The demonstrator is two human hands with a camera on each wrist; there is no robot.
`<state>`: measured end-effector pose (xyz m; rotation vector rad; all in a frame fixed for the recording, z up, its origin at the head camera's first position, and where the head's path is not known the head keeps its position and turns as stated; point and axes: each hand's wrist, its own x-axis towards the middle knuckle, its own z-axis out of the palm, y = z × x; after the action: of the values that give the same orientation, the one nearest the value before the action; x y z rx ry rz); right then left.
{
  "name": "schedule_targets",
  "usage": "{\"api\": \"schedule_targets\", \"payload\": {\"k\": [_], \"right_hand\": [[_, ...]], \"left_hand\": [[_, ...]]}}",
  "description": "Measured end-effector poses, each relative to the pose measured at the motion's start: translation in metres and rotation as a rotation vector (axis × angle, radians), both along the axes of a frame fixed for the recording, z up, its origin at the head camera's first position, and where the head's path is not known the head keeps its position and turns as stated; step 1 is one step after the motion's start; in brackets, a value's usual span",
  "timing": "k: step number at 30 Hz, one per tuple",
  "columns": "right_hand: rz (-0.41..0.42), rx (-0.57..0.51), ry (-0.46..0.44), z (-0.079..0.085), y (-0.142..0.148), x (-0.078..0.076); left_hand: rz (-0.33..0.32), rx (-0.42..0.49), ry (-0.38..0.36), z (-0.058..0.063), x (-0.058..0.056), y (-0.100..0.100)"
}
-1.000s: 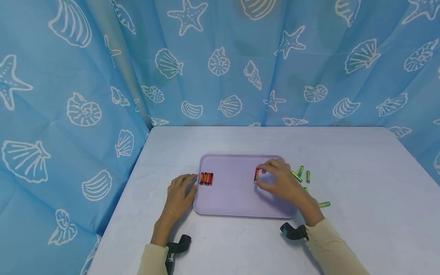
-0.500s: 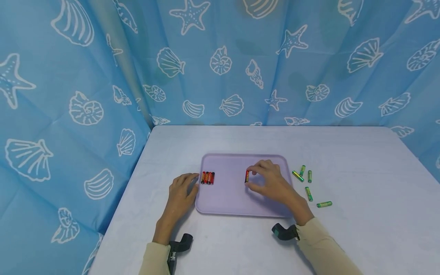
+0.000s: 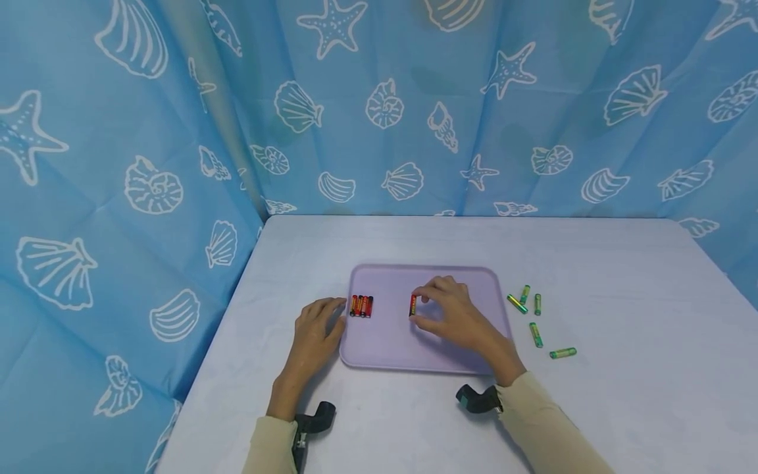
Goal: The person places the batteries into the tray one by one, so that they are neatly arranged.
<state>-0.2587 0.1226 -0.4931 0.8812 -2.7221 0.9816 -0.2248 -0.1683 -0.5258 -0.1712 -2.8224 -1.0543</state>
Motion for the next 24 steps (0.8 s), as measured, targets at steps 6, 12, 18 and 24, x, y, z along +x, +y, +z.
{"api": "schedule_targets", "payload": {"k": [6, 12, 18, 24], "right_hand": [[0.024, 0.015, 0.011, -0.004, -0.011, -0.003], [0.023, 0.034, 0.021, -0.005, -0.021, -0.006], [0.020, 0.056, 0.011, -0.007, -0.030, -0.009], [0.016, 0.073, 0.024, -0.010, -0.038, -0.013]], "left_hand": [[-0.007, -0.001, 0.027, 0.000, 0.001, -0.001], [-0.007, -0.012, 0.039, -0.003, 0.000, -0.001], [-0.002, -0.009, 0.024, -0.004, -0.001, 0.000], [-0.009, -0.011, 0.034, -0.003, -0.002, -0.002]]}}
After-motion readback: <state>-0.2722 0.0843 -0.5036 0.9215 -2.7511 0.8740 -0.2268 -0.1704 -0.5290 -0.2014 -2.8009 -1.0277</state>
